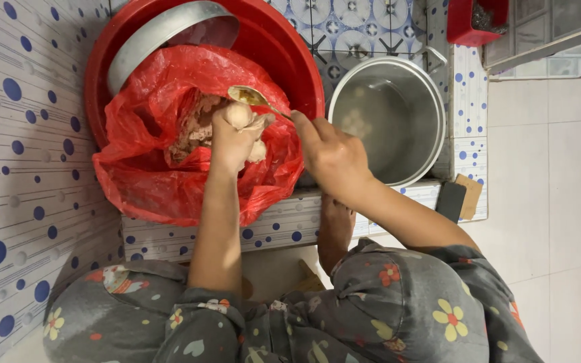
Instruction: Scooping meat paste from a basin into a pot of boiling water to make meatballs
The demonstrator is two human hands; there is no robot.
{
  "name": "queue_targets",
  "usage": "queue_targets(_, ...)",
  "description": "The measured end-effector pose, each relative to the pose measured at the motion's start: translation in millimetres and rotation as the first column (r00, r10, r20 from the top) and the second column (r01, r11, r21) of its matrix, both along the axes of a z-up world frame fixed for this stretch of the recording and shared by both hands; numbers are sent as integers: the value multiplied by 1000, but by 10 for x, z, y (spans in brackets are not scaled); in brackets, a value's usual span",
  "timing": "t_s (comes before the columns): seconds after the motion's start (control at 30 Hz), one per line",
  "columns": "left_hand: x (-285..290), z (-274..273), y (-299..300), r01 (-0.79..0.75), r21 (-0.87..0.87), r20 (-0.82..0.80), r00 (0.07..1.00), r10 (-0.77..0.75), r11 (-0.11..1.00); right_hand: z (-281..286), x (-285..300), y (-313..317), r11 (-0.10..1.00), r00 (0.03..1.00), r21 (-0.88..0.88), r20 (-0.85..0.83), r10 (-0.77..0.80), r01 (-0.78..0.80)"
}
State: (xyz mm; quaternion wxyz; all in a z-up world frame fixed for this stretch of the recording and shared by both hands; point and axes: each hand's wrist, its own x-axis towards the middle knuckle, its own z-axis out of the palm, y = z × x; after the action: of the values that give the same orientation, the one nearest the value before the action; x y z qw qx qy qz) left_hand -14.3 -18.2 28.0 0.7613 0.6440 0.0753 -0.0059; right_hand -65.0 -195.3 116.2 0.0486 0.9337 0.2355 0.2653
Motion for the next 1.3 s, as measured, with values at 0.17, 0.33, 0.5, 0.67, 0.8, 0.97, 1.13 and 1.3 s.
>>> queue_targets(0.17, 45, -371, -6, -7, 136, -46, 999, 14, 991, -20, -52, 66, 995, 980, 103, -199, 27, -7)
queue_targets(0.33, 35, -534, -17, 92, 668, -174, 984, 36, 739, -95, 23, -2, 778, 752, 578, -620, 223, 246)
queue_targets(0.5, 129, -1101, 86, 102, 817, -95, 995, -43, 568, -117, -80, -275, 454, 546, 691, -722, 424, 562)
queue_targets(0.67, 167, -898, 121, -28, 685, 2, 999, 37, 728, -824, -27, -1182, 482, 642, 616, -755, 136, 623)
queue_targets(0.8, 266, -1121, 171, -13, 510, -132, 987, 94, 860, -1407, -106, -1895, 627, 608, 323, -730, -311, 709)
queue_targets(0.97, 297, -1444, 277, 0, 571, -116, 990, 81, 821, -2338, -245, -2433, 635, 508, 136, -733, -452, 761)
queue_targets(1.13, 226, -1180, 303, -34, 464, -110, 989, 96, 885, -2102, -266, -2280, 650, 498, 80, -716, -489, 755)
queue_targets(1.3, 208, -1058, 245, -92, 206, -132, 984, 120, 974, -1614, -140, -1997, 530, 664, 460, -687, -296, 712)
